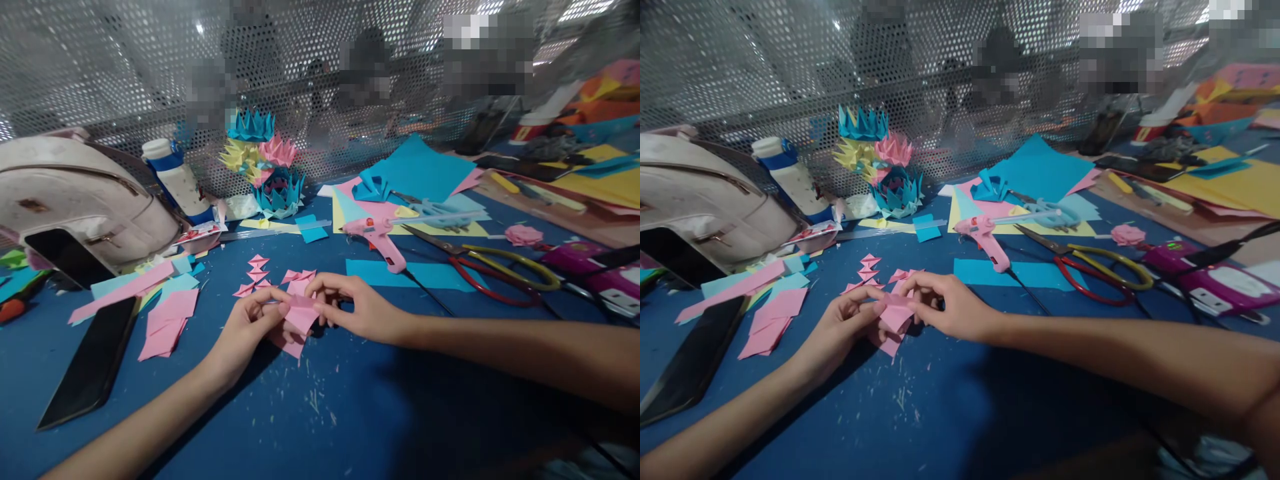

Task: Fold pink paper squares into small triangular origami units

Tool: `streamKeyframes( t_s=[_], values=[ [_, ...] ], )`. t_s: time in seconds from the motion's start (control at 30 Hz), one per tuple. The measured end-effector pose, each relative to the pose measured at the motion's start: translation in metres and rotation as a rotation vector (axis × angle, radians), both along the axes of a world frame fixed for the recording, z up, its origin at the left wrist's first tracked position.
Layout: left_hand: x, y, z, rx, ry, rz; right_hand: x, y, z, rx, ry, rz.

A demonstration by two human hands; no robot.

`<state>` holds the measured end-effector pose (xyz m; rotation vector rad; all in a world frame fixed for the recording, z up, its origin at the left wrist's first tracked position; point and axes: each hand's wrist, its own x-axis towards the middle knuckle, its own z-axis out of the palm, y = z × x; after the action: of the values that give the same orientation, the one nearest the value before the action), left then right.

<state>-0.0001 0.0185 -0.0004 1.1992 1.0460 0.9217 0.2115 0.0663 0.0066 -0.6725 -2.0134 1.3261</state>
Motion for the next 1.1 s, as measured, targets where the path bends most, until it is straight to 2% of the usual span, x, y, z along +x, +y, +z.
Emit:
streamKeyframes(
  t_s=[0.17,0.43,0.67,0.87,1.1],
  values=[
    [-0.001,0.0,0.001,0.056,0.038,0.002,0.002,0.004,-0.004,-0.119,0.02,0.076],
    [0.003,-0.008,0.007,0.237,0.207,-0.02,0.001,0.005,-0.007,-0.009,-0.121,0.106],
    [0.005,-0.01,0.005,0.282,0.255,-0.019,0.001,0.004,-0.006,-0.007,-0.143,0.075],
    [0.003,-0.009,0.005,0.28,0.227,-0.06,0.001,0.002,-0.004,-0.176,-0.067,0.125],
    [0.005,-0.01,0.005,0.238,0.183,-0.05,0.002,0.002,-0.012,-0.276,-0.029,0.133]
  ],
)
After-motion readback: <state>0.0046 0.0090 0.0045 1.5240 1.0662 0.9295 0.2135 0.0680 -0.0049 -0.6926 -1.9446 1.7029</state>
